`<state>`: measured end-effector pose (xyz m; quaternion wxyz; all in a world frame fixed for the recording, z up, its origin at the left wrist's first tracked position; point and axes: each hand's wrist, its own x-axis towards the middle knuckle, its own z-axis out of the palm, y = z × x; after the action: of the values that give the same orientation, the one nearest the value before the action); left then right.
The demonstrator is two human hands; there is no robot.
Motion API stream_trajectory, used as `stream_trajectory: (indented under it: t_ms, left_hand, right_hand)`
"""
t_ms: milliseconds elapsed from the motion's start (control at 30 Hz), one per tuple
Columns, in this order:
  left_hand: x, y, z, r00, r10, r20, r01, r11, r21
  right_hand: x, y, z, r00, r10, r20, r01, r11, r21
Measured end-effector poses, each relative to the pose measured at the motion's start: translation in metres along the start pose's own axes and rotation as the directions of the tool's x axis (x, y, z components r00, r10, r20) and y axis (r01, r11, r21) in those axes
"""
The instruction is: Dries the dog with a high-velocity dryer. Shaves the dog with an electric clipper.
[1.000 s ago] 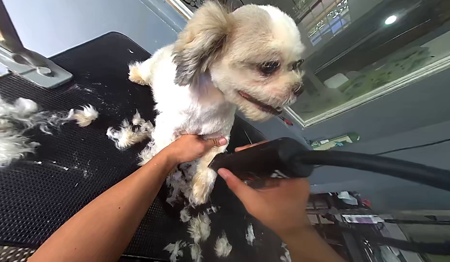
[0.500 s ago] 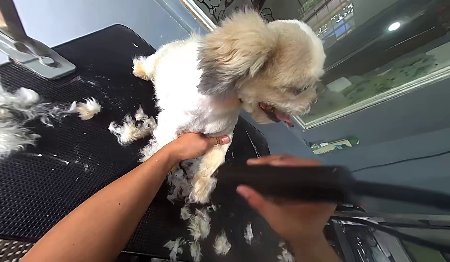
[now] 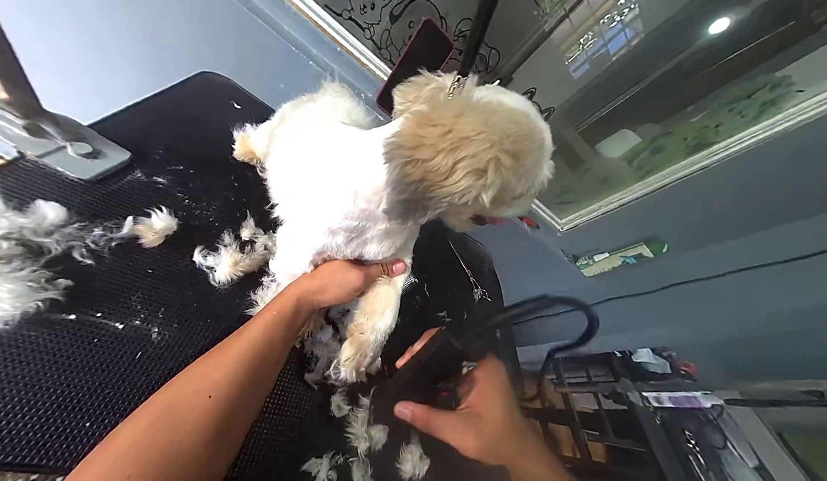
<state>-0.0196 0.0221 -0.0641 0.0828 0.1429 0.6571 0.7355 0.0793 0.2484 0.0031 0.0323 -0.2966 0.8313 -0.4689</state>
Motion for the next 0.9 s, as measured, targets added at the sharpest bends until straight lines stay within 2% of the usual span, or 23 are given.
stream_trajectory:
  t_ms: [133, 200, 267, 333, 400, 433, 500, 533, 600, 667, 767, 900]
  left_hand:
    - [0.002, -0.008, 0.005, 1.000, 0.012, -0.006, -0.013, 0.981, -0.194]
    - [0.003, -0.009, 0.007, 0.998, -0.058, 0.000, 0.056, 0.958, -0.283]
    - [0.005, -0.011, 0.007, 0.992, -0.120, 0.050, 0.130, 0.930, -0.343]
    - [0.013, -0.012, 0.007, 0.990, -0.083, 0.114, 0.120, 0.921, -0.371]
    - [0.021, -0.011, 0.010, 0.983, -0.059, 0.174, 0.113, 0.942, -0.317]
    - [0.023, -0.010, 0.013, 0.986, -0.041, 0.159, 0.083, 0.959, -0.270]
    - [0.023, -0.011, 0.019, 0.999, 0.043, 0.031, -0.039, 0.991, -0.126]
    - [0.020, -0.010, 0.022, 0.995, 0.075, -0.060, -0.074, 0.997, 0.013]
    - [0.014, -0.003, 0.026, 0.982, 0.111, -0.154, -0.068, 0.962, 0.263]
    - [0.011, 0.002, 0.030, 0.974, 0.133, -0.186, -0.054, 0.924, 0.377]
    - [0.010, -0.002, 0.034, 0.950, 0.231, -0.211, -0.122, 0.895, 0.430]
    - [0.019, -0.023, 0.039, 0.865, 0.389, -0.317, -0.296, 0.906, 0.303]
  right_hand:
    - [0.007, -0.004, -0.024, 0.988, 0.018, -0.156, 0.001, 0.992, 0.126]
    - [0.012, -0.009, -0.032, 0.972, -0.015, -0.236, 0.046, 0.991, 0.124]
    - [0.016, -0.014, -0.038, 0.969, -0.051, -0.241, 0.074, 0.993, 0.088]
    - [0.017, -0.018, -0.040, 0.969, -0.090, -0.230, 0.103, 0.994, 0.043]
    - [0.014, -0.017, -0.038, 0.958, -0.118, -0.263, 0.131, 0.991, 0.033]
    - [0.013, -0.016, -0.037, 0.948, -0.130, -0.292, 0.149, 0.988, 0.041]
    - [0.010, -0.015, -0.032, 0.925, -0.154, -0.346, 0.185, 0.981, 0.059]
    - [0.010, -0.016, -0.030, 0.915, -0.172, -0.365, 0.206, 0.977, 0.057]
    - [0.013, -0.018, -0.026, 0.905, -0.212, -0.368, 0.241, 0.970, 0.035]
    - [0.017, -0.021, -0.020, 0.898, -0.260, -0.355, 0.276, 0.961, -0.007]
    - [0.026, -0.025, -0.006, 0.868, -0.334, -0.366, 0.315, 0.942, -0.114]
    - [0.039, -0.021, 0.011, 0.834, -0.382, -0.397, 0.268, 0.911, -0.313]
